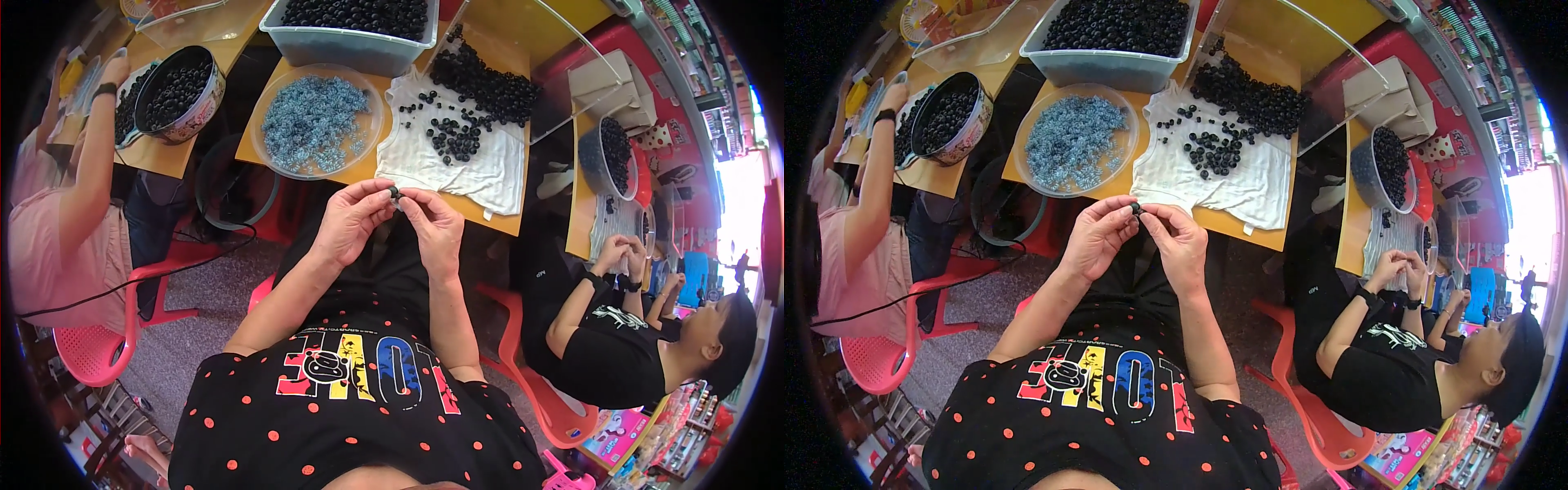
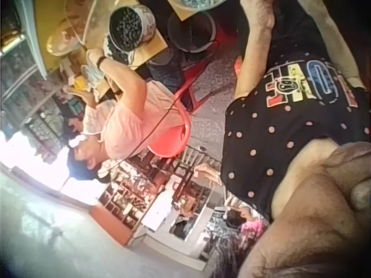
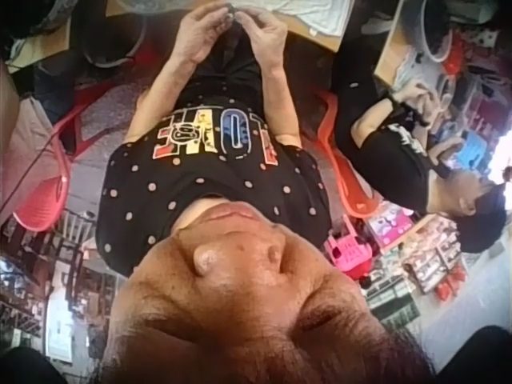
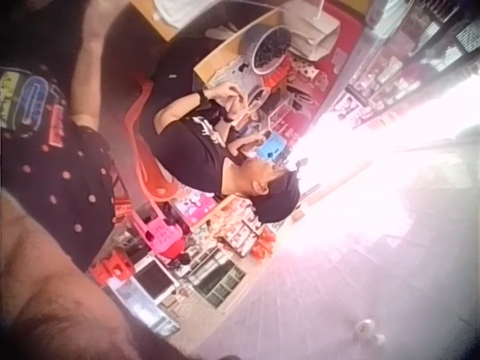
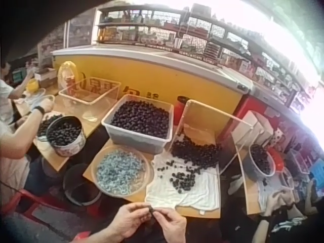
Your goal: The person sorts and cleans small black beads on a white cloth by hand.
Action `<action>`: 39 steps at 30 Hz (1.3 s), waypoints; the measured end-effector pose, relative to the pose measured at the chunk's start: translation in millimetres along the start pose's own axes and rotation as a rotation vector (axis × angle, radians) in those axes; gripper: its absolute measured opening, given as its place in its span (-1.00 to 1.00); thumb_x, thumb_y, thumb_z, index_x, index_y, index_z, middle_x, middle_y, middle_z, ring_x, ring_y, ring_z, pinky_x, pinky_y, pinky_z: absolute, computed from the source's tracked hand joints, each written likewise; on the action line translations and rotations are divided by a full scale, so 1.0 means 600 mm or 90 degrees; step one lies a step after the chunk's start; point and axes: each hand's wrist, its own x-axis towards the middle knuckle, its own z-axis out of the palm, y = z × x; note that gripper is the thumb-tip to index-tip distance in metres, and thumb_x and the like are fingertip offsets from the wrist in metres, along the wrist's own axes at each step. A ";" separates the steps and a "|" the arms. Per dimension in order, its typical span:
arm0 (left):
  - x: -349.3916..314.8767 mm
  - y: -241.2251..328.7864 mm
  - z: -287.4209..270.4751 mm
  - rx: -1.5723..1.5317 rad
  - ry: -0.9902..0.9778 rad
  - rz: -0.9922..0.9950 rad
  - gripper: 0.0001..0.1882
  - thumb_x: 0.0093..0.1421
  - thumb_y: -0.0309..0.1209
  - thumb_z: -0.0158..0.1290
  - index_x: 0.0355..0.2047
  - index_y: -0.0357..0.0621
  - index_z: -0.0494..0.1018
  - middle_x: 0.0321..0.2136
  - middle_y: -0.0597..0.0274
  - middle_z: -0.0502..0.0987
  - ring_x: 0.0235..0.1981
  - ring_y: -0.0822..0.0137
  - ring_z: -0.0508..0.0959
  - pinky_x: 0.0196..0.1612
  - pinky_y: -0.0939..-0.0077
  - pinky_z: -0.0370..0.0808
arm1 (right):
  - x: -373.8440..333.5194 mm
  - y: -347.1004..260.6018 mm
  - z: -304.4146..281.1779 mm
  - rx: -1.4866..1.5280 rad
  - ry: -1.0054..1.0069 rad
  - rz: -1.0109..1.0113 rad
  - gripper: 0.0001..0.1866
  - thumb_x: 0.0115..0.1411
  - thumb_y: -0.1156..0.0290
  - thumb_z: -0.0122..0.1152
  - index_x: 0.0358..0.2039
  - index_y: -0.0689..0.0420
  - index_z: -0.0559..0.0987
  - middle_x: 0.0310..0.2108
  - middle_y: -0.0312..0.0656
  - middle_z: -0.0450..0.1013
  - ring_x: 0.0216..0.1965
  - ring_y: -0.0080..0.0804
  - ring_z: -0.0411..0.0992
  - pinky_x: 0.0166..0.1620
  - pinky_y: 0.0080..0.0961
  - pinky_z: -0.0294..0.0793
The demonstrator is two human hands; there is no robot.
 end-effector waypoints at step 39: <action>0.097 0.091 0.004 0.171 -0.084 -0.059 -0.75 0.26 -0.49 0.10 -0.06 -0.29 0.49 -0.43 0.28 0.55 -0.38 0.45 0.55 -0.20 0.53 0.54 | -0.042 0.061 -0.080 0.067 0.086 0.079 -0.69 0.33 0.54 0.12 0.07 0.31 0.52 -0.11 -0.15 0.57 -0.11 -0.56 0.48 0.03 -0.65 0.39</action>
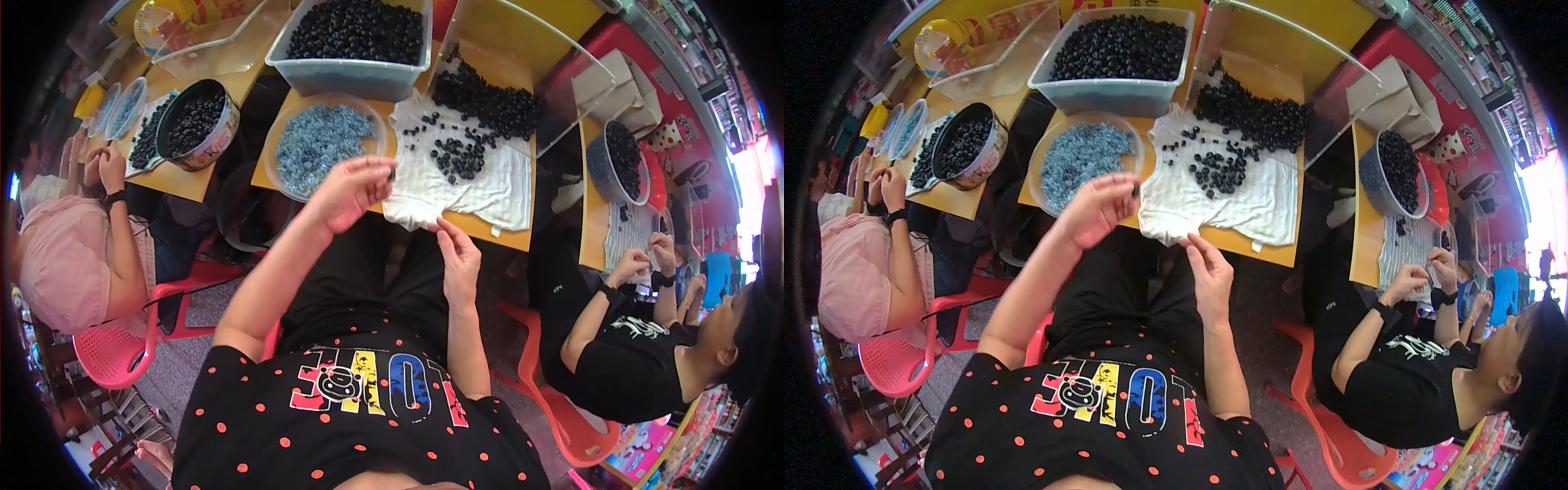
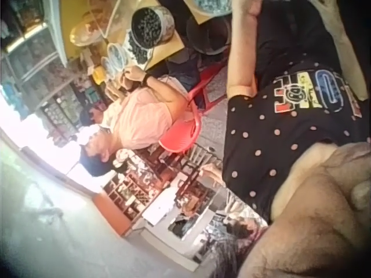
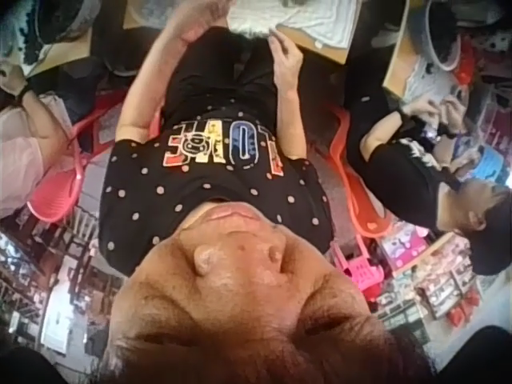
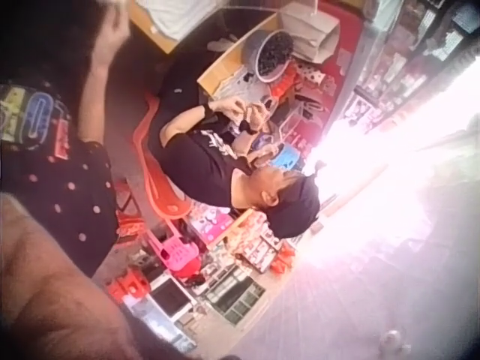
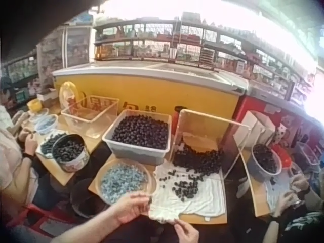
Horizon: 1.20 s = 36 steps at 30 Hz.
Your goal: The person sorts and cleans small black beads on a white cloth by hand.
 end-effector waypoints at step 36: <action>0.014 -0.128 0.046 0.121 0.091 -0.009 -0.79 0.31 -0.43 0.09 -0.09 -0.26 0.51 -0.23 0.22 0.59 -0.20 0.43 0.58 -0.12 0.55 0.50 | 0.168 0.022 -0.035 -0.799 0.108 -0.385 -0.71 0.10 0.35 0.33 -0.14 0.08 0.64 -0.17 -0.23 0.50 -0.09 -0.22 0.40 -0.02 -0.25 0.34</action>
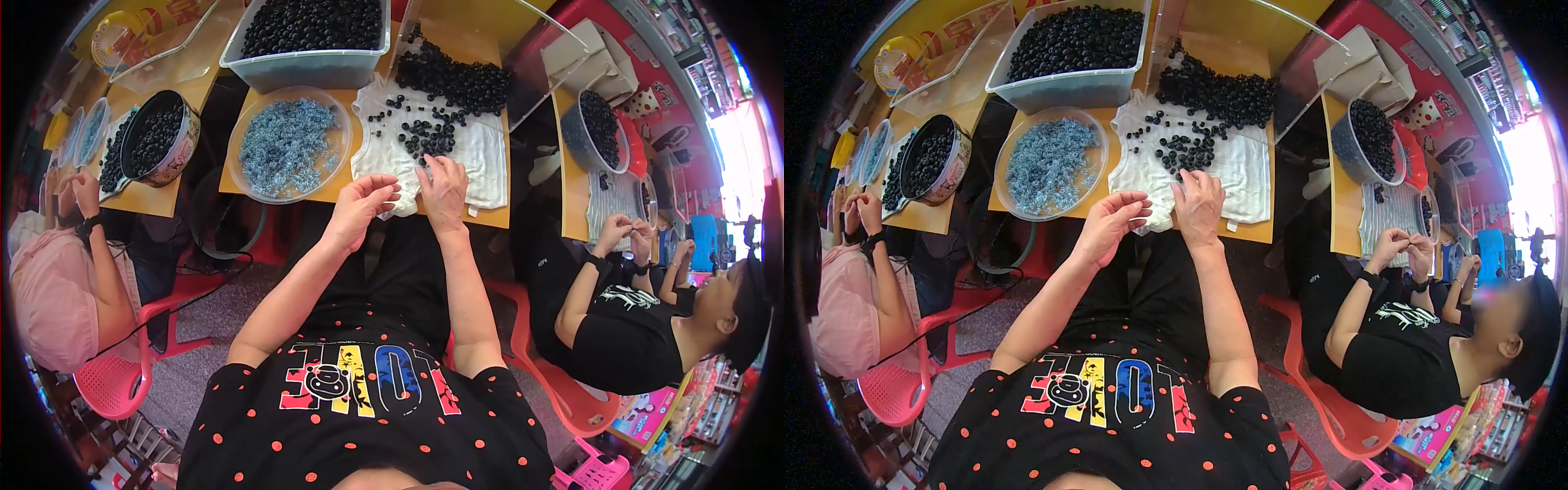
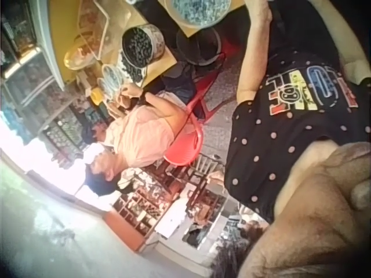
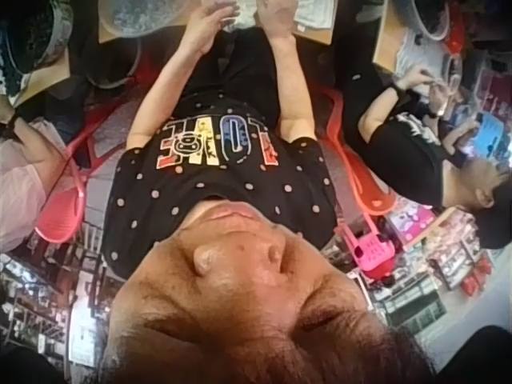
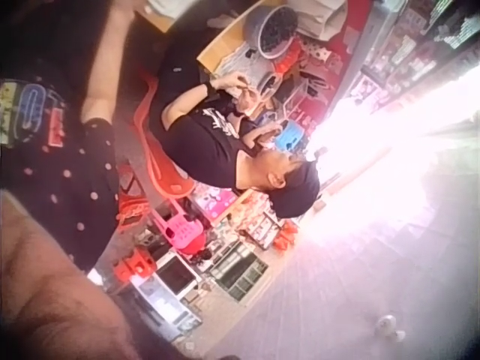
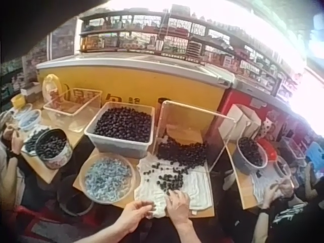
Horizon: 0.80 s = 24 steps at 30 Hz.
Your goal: The person sorts and cleans small black beads on a white cloth by hand.
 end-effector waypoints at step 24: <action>-0.032 -0.031 -0.024 -0.028 0.053 -0.026 -0.87 0.31 -0.49 0.05 -0.16 -0.22 0.51 -0.25 0.22 0.59 -0.28 0.45 0.58 -0.17 0.56 0.51 | 0.022 -0.002 0.025 -0.030 0.017 -0.028 -0.78 -0.03 0.39 0.42 -0.34 0.01 0.58 -0.37 -0.36 0.52 -0.22 -0.33 0.43 -0.05 -0.33 0.27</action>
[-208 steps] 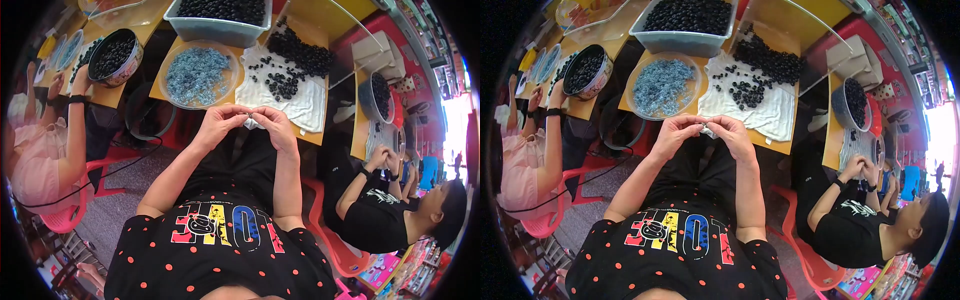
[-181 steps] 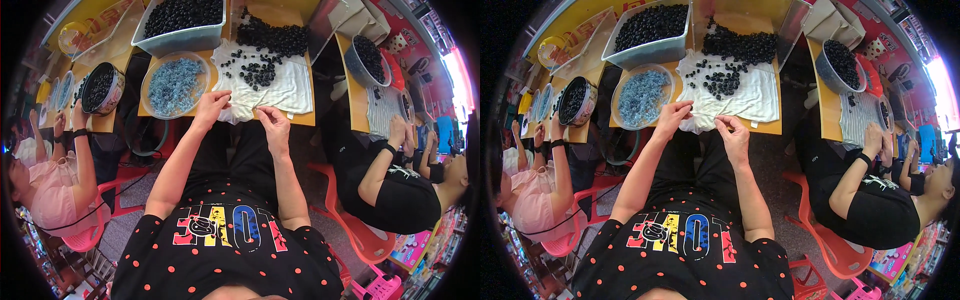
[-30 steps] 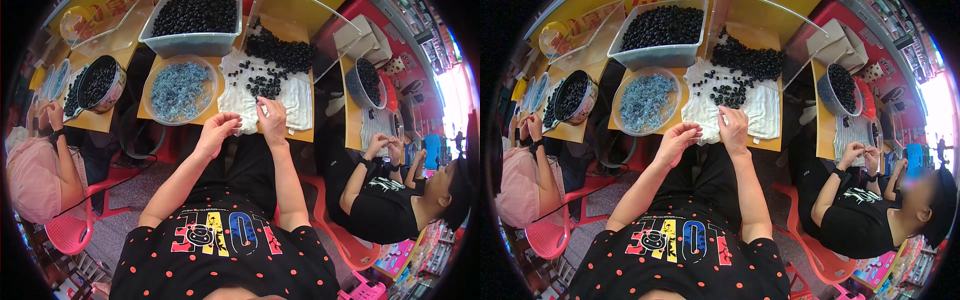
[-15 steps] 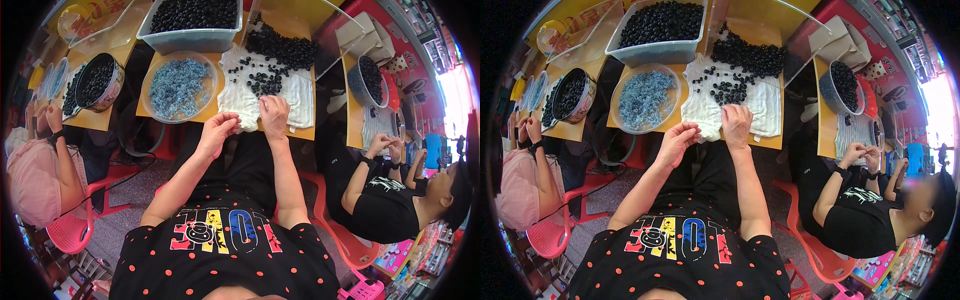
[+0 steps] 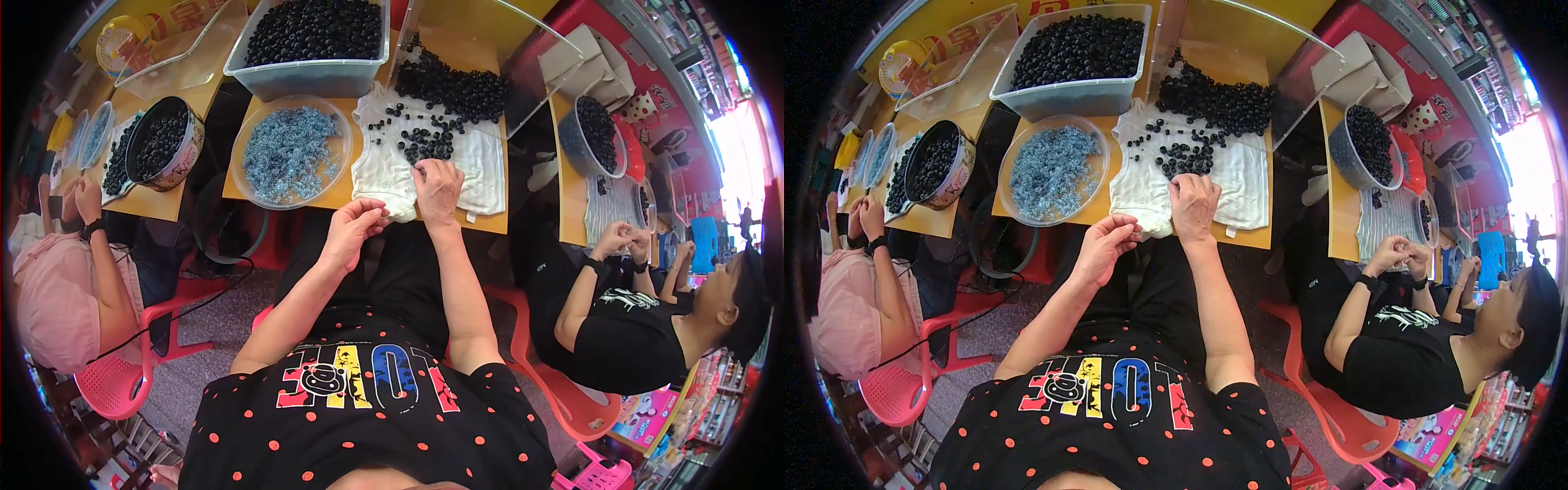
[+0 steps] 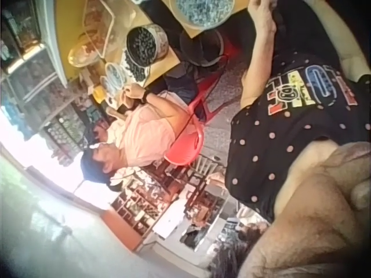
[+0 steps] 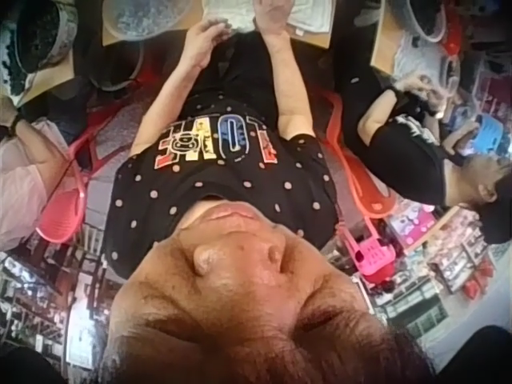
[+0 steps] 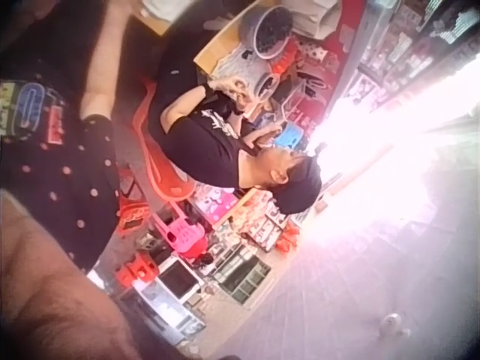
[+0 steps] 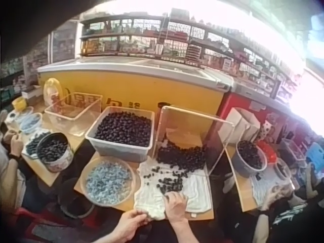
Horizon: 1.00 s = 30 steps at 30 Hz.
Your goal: The person sorts and cleans small black beads on a white cloth by hand.
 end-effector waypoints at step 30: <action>-0.015 0.015 -0.052 -0.291 -0.023 -0.026 -0.72 0.29 -0.52 0.09 0.00 -0.32 0.42 -0.17 0.13 0.56 -0.14 0.32 0.61 -0.05 0.48 0.61 | -0.027 -0.058 0.012 0.156 -0.115 -0.064 -0.88 0.09 0.39 0.30 -0.34 0.10 0.63 -0.31 -0.24 0.52 -0.19 -0.19 0.43 -0.12 -0.26 0.37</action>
